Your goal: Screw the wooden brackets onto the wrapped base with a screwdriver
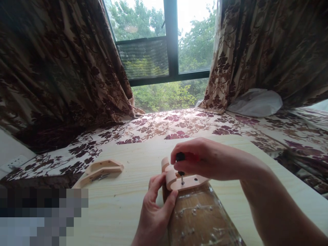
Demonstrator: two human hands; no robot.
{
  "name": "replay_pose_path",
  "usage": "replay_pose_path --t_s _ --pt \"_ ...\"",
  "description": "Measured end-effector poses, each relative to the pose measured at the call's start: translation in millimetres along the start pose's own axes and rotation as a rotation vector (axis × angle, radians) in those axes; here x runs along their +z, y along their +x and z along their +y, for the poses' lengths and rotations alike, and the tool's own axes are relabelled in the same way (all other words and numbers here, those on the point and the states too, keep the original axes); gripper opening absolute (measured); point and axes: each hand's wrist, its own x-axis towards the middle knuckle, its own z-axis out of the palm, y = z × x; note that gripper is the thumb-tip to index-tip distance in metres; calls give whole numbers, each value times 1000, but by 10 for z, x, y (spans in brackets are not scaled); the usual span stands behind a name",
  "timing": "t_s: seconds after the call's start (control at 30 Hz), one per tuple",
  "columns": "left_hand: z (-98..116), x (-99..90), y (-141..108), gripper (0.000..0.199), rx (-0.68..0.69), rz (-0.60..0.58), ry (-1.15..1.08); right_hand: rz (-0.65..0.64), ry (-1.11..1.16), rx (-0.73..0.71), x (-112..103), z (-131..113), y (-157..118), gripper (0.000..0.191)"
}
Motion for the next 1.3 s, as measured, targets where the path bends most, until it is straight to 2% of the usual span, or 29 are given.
replay_pose_path --t_s 0.07,0.23,0.3,0.5,0.63,0.9,1.0,1.17,1.3 --pt "0 -1 9 35 -5 3 -4 22 -12 9 14 31 19 15" --pt "9 -3 24 35 -9 6 -4 195 -191 70 66 167 91 29" --pt "15 -2 20 35 -9 11 -6 226 -223 99 71 181 97 31" --pt "7 -4 9 34 2 11 -3 115 -160 50 14 20 7 12" --pt "12 -8 13 32 8 20 14 27 -89 19 14 -25 -1 10" --pt "54 -5 30 35 -9 19 8 218 -231 109 81 146 96 28" --pt "48 -9 28 34 13 23 20 188 -251 97 62 72 51 24" --pt "39 -5 27 33 27 31 46 18 -148 20 51 -82 -21 9" --pt "39 2 36 32 25 25 43 63 -190 23 63 -16 29 16"
